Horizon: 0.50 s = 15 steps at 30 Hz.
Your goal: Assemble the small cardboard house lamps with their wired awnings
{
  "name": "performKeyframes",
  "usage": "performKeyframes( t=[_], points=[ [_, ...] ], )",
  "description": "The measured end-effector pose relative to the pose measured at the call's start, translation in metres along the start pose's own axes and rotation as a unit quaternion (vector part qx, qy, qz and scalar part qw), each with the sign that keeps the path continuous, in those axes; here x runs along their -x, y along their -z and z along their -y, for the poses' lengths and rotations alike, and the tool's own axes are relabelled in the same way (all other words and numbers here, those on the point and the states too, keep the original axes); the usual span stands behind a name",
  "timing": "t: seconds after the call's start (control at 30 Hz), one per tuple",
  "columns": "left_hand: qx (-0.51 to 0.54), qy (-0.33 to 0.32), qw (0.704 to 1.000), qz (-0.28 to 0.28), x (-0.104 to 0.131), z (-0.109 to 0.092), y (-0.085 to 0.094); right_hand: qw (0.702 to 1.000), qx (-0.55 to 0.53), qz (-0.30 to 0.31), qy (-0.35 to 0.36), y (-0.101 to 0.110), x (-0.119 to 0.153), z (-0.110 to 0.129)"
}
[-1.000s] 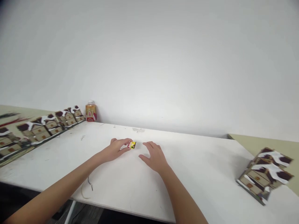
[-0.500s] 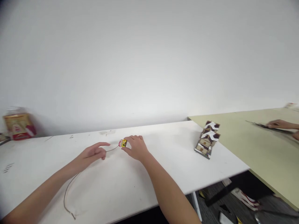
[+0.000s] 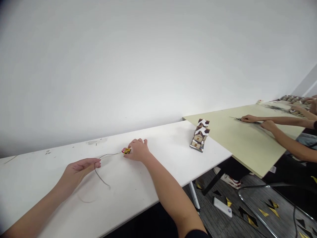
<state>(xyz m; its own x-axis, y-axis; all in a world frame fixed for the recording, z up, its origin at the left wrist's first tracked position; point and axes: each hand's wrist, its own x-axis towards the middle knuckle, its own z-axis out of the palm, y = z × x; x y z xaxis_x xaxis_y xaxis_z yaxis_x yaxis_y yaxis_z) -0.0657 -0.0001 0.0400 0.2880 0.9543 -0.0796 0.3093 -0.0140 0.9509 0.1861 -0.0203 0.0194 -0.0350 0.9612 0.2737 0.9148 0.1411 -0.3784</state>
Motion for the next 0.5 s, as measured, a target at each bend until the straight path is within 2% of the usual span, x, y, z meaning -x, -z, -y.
performKeyframes(
  t=[0.13,0.23,0.3,0.37,0.5],
  points=[
    [0.001,-0.052,0.998,-0.044,0.001,-0.002,0.005,0.997,-0.004,-0.066,-0.027,0.012,-0.002,-0.011],
    [0.004,-0.060,0.996,-0.061,0.003,-0.001,0.005,0.982,-0.004,-0.168,-0.090,0.032,-0.002,-0.026],
    [0.004,-0.059,0.996,-0.064,0.004,-0.001,0.004,0.957,-0.009,-0.257,-0.137,0.051,0.003,-0.038],
    [0.002,-0.065,0.996,-0.057,0.005,0.000,0.001,0.911,-0.016,-0.353,-0.211,0.070,0.013,-0.053],
    [0.016,-0.079,0.996,-0.039,0.011,-0.003,-0.007,0.779,0.057,-0.501,-0.373,0.103,0.045,-0.086]
  ],
)
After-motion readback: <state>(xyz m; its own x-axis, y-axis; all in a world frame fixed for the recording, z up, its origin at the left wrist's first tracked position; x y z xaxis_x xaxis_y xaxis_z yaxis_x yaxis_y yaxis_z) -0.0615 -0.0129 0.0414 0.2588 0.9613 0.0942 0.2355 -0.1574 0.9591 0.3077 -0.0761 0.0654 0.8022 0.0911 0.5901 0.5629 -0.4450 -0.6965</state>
